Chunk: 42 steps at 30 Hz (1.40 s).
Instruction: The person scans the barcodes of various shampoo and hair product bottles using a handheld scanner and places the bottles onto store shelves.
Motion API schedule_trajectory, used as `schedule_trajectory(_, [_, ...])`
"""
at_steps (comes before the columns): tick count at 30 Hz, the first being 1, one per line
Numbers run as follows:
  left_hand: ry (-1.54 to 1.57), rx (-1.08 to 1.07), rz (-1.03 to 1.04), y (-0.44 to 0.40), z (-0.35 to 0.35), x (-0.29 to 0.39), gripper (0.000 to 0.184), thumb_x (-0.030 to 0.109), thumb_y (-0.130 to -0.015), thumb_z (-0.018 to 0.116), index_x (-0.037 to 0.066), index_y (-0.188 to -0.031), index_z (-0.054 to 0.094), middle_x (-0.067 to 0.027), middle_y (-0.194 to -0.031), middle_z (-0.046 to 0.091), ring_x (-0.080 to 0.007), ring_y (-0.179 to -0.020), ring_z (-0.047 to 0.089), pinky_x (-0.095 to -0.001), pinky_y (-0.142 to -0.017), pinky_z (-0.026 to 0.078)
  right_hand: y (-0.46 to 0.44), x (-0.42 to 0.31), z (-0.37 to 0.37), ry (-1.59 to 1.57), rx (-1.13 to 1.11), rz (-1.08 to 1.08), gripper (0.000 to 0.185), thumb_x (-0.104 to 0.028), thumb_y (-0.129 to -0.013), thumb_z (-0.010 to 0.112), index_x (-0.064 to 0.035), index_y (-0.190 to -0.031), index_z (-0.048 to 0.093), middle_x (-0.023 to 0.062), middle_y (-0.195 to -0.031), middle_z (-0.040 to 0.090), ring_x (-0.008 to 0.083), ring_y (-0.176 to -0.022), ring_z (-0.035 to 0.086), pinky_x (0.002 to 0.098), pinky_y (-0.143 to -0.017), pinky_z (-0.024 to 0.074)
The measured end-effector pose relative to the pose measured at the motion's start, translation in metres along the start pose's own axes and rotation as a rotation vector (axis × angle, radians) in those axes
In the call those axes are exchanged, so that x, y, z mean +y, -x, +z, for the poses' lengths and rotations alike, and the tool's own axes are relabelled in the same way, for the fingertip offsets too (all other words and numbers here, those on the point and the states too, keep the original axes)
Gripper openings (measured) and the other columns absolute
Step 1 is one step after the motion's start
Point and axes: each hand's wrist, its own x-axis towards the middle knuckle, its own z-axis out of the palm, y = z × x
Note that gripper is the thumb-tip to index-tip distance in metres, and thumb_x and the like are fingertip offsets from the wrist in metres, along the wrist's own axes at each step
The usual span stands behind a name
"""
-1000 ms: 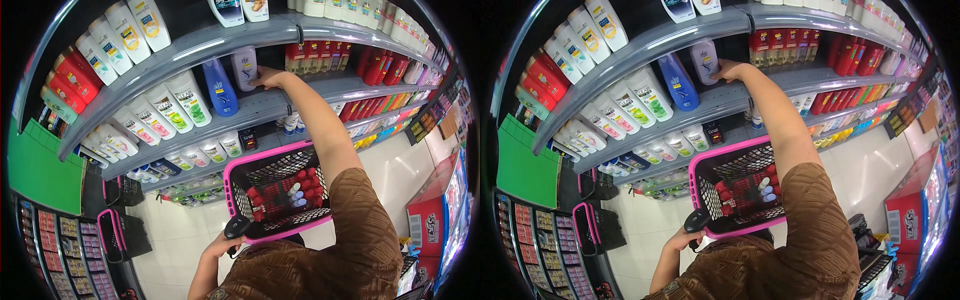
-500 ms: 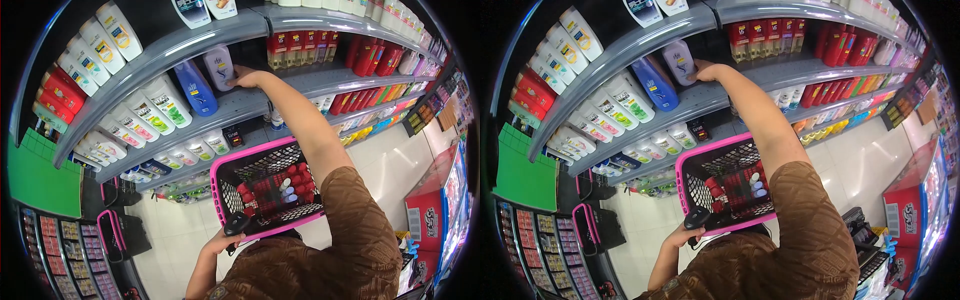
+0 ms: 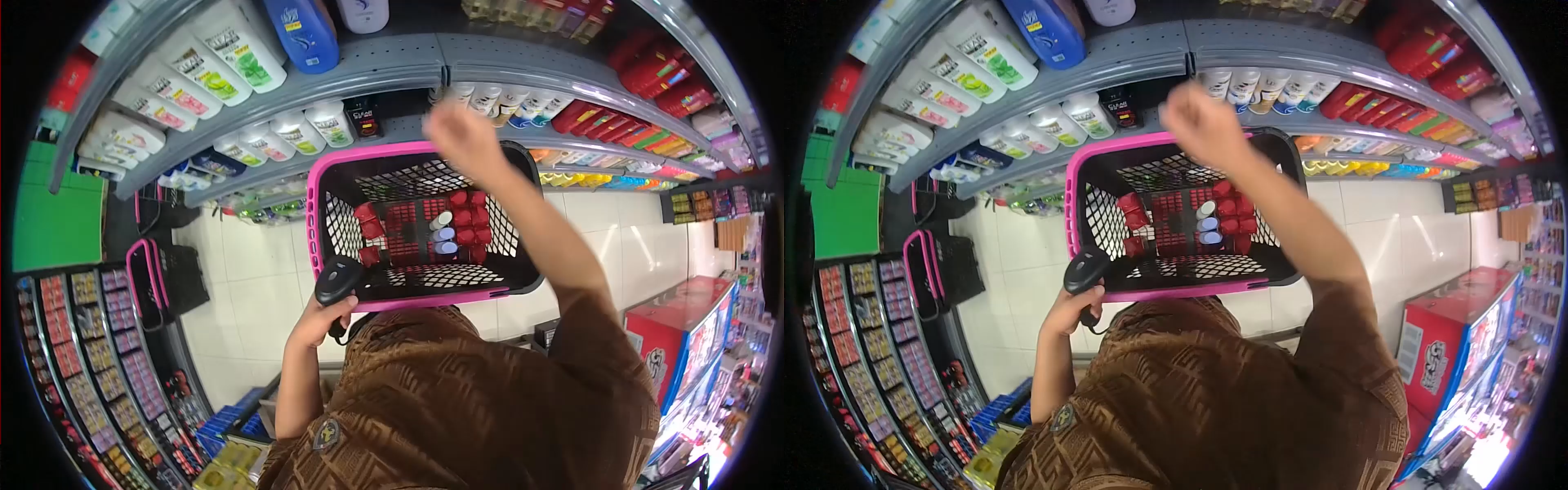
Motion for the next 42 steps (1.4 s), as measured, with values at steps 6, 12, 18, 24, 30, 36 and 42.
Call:
schedule_trajectory(6, [0.086, 0.026, 0.007, 0.008, 0.023, 0.008, 0.023, 0.013, -0.089, 0.076, 0.004, -0.105, 0.061, -0.0026, -0.077, 0.061, -0.0124, -0.058, 0.058, -0.0286, -0.054, 0.048, 0.187, 0.137, 0.033, 0.596, -0.848, 0.363, 0.026, -0.034, -0.083, 0.077, -0.0105, -0.092, 0.072, 0.0141, -0.09, 0.072, 0.0347, -0.085, 0.071, 0.0469, -0.072, 0.0561])
schedule_trajectory(12, [-0.123, -0.054, 0.056, 0.002, 0.037, 0.017, 0.031, 0.016, -0.091, 0.078, 0.003, -0.113, 0.06, -0.0005, -0.085, 0.061, -0.0106, -0.066, 0.059, -0.0274, -0.061, 0.05, 0.24, 0.192, 0.081, 0.811, -1.031, 0.333, 0.02, -0.022, -0.086, 0.066, -0.0071, -0.097, 0.074, 0.0175, -0.1, 0.074, 0.0356, -0.095, 0.073, 0.0482, -0.081, 0.0587])
schedule_trajectory(18, [-0.103, -0.053, 0.135, 0.014, 0.039, 0.022, 0.035, 0.017, -0.09, 0.08, 0.003, -0.116, 0.06, -0.0009, -0.09, 0.062, -0.0102, -0.069, 0.06, -0.0273, -0.063, 0.05, 0.24, 0.203, 0.095, 0.874, -0.935, 0.337, 0.019, -0.014, -0.088, 0.062, -0.0087, -0.102, 0.073, 0.0165, -0.106, 0.074, 0.0343, -0.098, 0.073, 0.0465, -0.077, 0.0598])
schedule_trajectory(24, [-0.112, -0.054, 0.151, 0.025, 0.029, 0.016, 0.034, 0.019, -0.09, 0.08, 0.004, -0.114, 0.061, 0.0001, -0.086, 0.063, -0.0093, -0.069, 0.06, -0.0269, -0.062, 0.05, 0.244, 0.207, 0.105, 1.021, -1.078, 0.265, 0.019, -0.018, -0.082, 0.07, -0.0113, -0.1, 0.072, 0.0128, -0.106, 0.074, 0.0333, -0.1, 0.072, 0.0443, -0.076, 0.0601])
schedule_trajectory(30, [-0.014, -0.003, 0.252, 0.027, 0.003, 0.011, 0.026, 0.015, -0.089, 0.079, 0.004, -0.108, 0.064, -0.0013, -0.08, 0.064, -0.0111, -0.067, 0.062, -0.028, -0.063, 0.05, 0.203, 0.119, 0.057, 0.789, -0.882, 0.379, 0.043, -0.047, -0.065, 0.075, -0.0089, -0.085, 0.077, 0.0186, -0.088, 0.075, 0.0346, -0.086, 0.074, 0.0459, -0.077, 0.0591])
schedule_trajectory(36, [0.144, -0.052, 0.238, -0.01, 0.0, 0.003, 0.045, 0.012, -0.09, 0.075, 0.003, -0.131, 0.058, -0.0112, -0.121, 0.065, -0.0238, -0.108, 0.067, -0.0387, -0.081, 0.059, 0.114, -0.087, -0.017, 0.689, -0.742, 0.372, 0.044, -0.046, -0.064, 0.08, -0.0043, -0.074, 0.07, 0.0153, -0.072, 0.068, 0.0323, -0.07, 0.068, 0.0422, -0.066, 0.0536])
schedule_trajectory(42, [0.256, -0.359, 0.428, -0.043, 0.032, 0.01, 0.076, 0.003, -0.079, 0.085, 0.003, -0.145, 0.049, -0.0131, -0.147, 0.052, -0.0264, -0.134, 0.053, -0.0389, -0.101, 0.05, 0.074, -0.208, -0.077, 0.314, -0.504, 0.389, 0.032, -0.018, -0.069, 0.082, -0.0063, -0.064, 0.053, -0.0038, -0.059, 0.048, 0.0049, -0.058, 0.042, 0.0255, -0.051, 0.033])
